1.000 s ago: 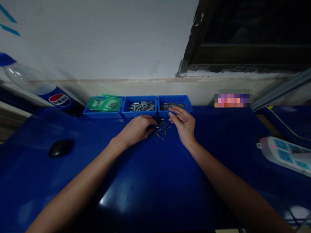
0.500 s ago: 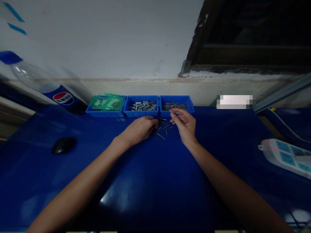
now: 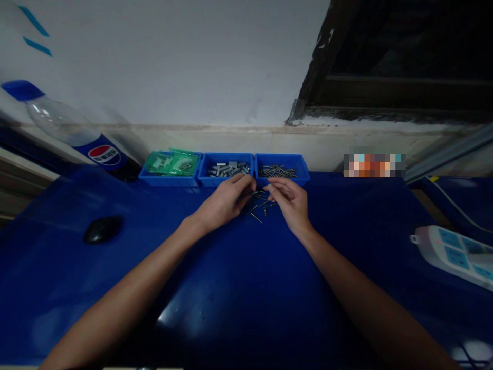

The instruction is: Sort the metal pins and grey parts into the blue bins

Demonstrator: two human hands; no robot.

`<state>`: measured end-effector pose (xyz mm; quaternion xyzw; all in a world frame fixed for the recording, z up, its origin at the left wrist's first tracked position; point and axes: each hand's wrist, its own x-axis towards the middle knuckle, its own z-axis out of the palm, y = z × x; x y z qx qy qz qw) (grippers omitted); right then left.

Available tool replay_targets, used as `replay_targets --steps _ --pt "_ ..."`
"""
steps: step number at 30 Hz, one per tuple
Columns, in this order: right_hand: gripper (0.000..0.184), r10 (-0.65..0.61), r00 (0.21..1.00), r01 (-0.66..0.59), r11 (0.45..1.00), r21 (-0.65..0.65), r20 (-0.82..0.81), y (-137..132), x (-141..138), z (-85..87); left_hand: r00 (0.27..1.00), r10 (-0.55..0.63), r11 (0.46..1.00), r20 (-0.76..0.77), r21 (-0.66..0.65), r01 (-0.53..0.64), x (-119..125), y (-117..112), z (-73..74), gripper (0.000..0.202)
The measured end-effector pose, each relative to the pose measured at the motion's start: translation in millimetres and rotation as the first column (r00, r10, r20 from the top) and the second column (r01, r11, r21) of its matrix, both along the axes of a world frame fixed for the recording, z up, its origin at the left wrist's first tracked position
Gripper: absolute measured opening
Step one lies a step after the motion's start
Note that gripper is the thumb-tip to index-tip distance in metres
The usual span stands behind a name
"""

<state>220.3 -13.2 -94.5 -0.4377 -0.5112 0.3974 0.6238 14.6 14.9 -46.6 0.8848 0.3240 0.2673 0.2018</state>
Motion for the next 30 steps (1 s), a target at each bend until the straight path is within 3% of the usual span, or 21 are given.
replay_targets --steps 4,13,15,18,21,25,30 --pt "0.022 0.090 0.994 -0.088 0.995 -0.043 0.055 -1 0 -1.5 0.993 0.019 1.000 0.119 0.009 -0.021 2 -2 4.8 0.018" --pt "0.019 0.156 0.988 -0.156 0.984 -0.086 0.000 1 0 -0.4 0.991 0.057 0.995 0.120 0.077 -0.066 6 -5 5.3 0.011" --pt "0.018 0.130 0.992 -0.130 0.989 -0.070 -0.008 1 0 -0.1 0.989 0.118 0.990 0.093 0.061 -0.123 6 -5 3.1 0.009" --pt "0.018 -0.007 1.000 0.007 1.000 -0.016 -0.016 1 -2 -0.5 0.984 0.179 0.983 -0.015 0.054 -0.178 5 -5 -0.3 0.007" --pt "0.023 -0.138 0.990 0.139 0.990 0.025 -0.024 1 -3 -0.9 0.987 0.060 0.996 -0.146 0.071 -0.050 7 -8 -3.8 0.019" --pt "0.020 -0.177 0.984 0.177 0.983 0.043 0.001 0 -1 -0.2 0.943 -0.159 0.979 -0.293 0.079 0.190 12 -11 -10.7 0.038" --pt "0.013 -0.147 0.988 0.145 0.989 0.033 0.040 -1 1 1.2 0.915 -0.134 0.983 -0.380 0.070 0.173 11 -11 -11.4 0.036"
